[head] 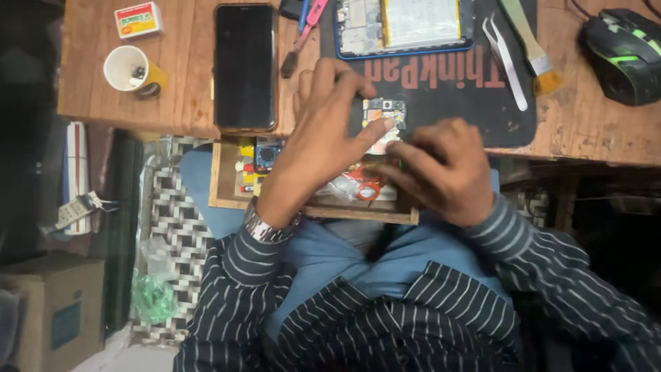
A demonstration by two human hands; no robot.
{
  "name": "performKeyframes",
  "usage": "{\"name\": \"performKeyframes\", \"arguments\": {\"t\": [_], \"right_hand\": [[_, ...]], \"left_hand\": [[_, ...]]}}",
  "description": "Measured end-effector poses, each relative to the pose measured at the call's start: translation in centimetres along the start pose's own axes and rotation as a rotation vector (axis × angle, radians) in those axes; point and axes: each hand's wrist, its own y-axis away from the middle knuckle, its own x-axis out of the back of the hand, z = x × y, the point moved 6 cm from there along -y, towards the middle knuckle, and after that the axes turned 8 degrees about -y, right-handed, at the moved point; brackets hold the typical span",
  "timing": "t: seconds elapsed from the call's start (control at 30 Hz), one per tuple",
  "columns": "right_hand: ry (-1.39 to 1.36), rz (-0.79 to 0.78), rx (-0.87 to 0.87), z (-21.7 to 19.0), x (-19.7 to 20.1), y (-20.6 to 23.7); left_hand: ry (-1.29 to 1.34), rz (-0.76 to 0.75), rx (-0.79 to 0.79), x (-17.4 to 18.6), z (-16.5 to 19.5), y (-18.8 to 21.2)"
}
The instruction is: The person cleans a small circuit board with a brush, then uses tweezers to adjust components on the board. The work is performed on a cluttered desk with tools and a disassembled phone nearby.
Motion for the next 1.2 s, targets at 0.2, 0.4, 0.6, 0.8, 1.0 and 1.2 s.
{"name": "performKeyframes", "arguments": {"t": [0.2,0.4,0.6,0.8,1.0,1.2], "right_hand": [[-0.112,-0.033,0.066,19.2,0.5,14.8],[-0.214,0.089,-0.019,33.3,12.9,28.9],[-1.219,0.239,-0.594,36.0,14.9,27.8],[-1.111,0.272,-0.773,37.5,11.4,19.0],[-1.164,0.184,-0.795,39.2,9.1,13.5],[-0.979,-0.014,-0.651,40.9,3.4,9.8]], "left_hand": [[0.229,-0.005,0.077,-22.9,2.5,-5.0],[0.782,-0.088,0.309,-43.4,15.5,-9.5],[1.141,0.172,0.399,-43.4,17.6,-9.8],[1.171,0.172,0.408,-38.7,15.3,-11.9],[1.149,0.12,0.386,-35.7,10.6,-15.2],[1.136,-0.016,0.322,-34.3,3.7,-16.7]]}}
